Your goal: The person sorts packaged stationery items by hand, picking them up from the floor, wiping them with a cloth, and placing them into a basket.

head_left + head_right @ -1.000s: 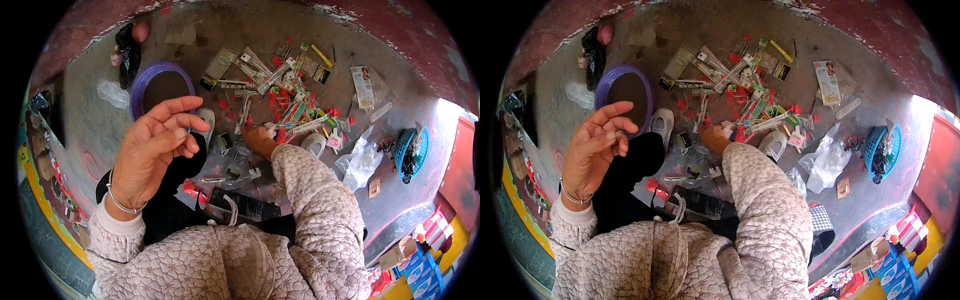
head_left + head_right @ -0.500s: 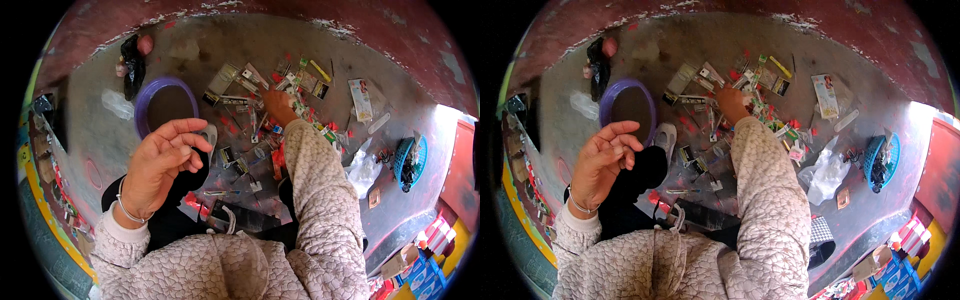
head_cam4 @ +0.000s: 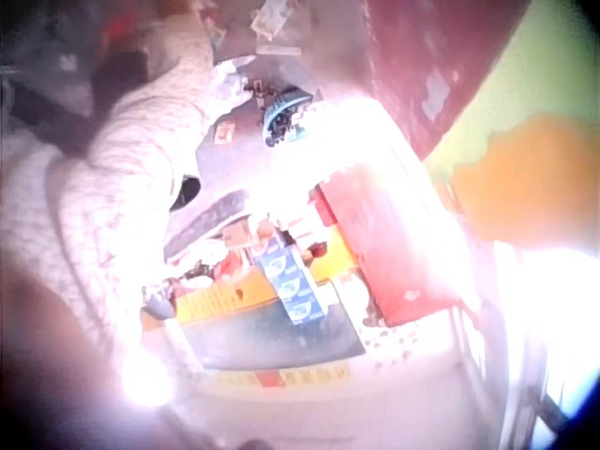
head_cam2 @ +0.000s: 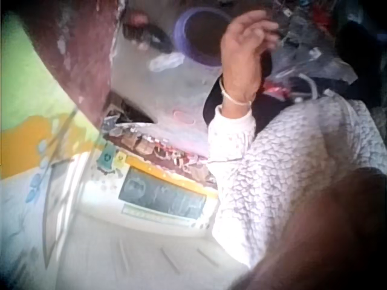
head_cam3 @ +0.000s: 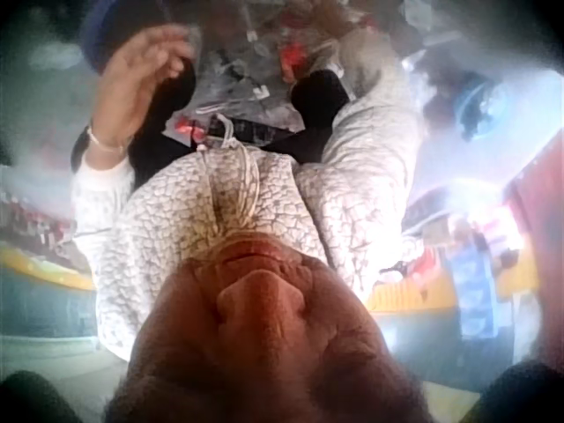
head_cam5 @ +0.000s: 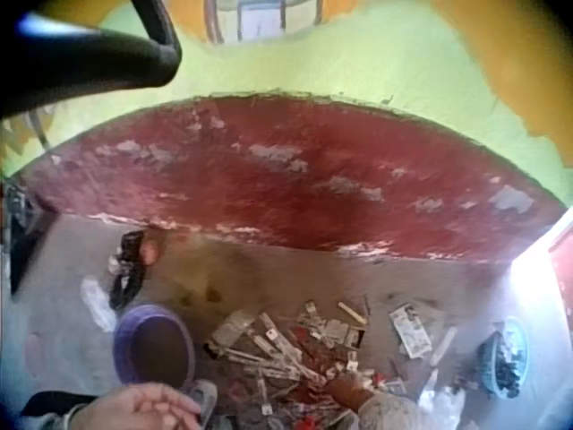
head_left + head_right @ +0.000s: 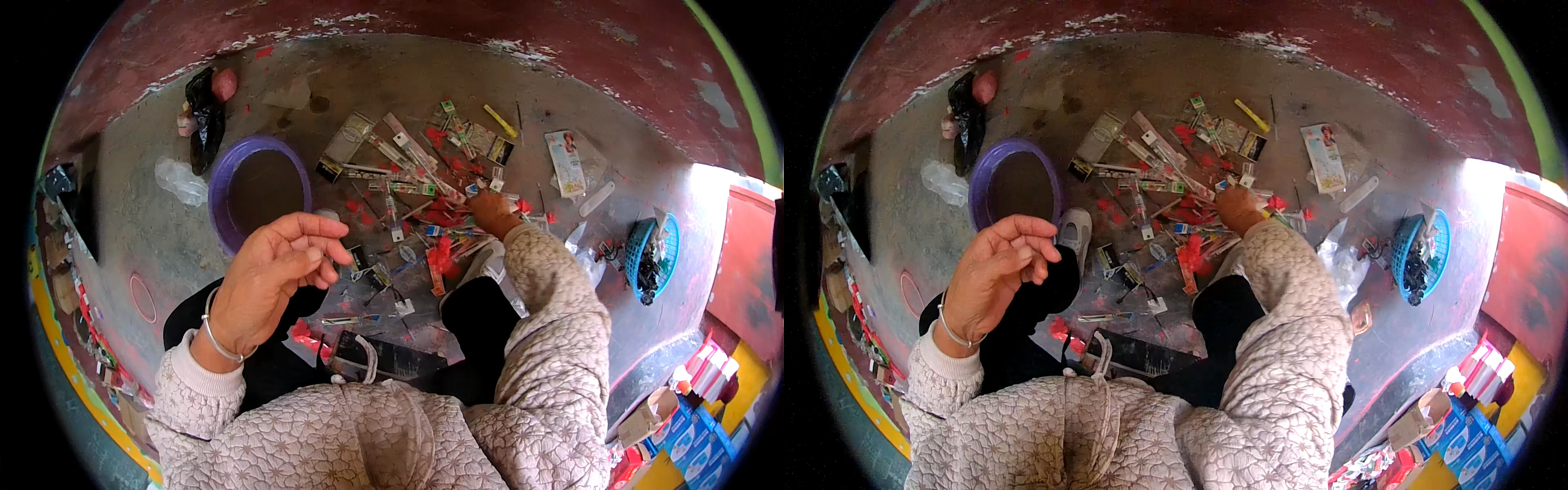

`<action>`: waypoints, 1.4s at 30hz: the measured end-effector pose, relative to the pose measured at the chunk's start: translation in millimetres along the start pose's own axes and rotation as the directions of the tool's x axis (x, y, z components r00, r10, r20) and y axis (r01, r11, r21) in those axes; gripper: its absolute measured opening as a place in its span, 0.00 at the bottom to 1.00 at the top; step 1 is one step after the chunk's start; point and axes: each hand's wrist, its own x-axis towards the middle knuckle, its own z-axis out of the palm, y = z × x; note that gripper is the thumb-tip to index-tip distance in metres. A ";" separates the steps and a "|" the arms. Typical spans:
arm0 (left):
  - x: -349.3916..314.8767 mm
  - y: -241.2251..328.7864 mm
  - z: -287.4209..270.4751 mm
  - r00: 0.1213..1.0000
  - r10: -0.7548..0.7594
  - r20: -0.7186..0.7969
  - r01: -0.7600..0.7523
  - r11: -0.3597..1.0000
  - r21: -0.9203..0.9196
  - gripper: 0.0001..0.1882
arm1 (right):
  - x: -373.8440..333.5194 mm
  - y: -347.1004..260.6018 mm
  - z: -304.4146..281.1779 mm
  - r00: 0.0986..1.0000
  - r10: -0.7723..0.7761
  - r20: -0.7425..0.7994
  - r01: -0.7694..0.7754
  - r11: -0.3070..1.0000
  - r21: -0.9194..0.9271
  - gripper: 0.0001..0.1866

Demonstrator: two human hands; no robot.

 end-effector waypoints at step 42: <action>54.6 -39.5 24.7 0.948 0.198 -0.250 -0.142 0.964 0.226 0.13 | -96.6 -46.0 -103.2 0.989 -0.131 -0.068 -0.057 -0.760 0.647 0.09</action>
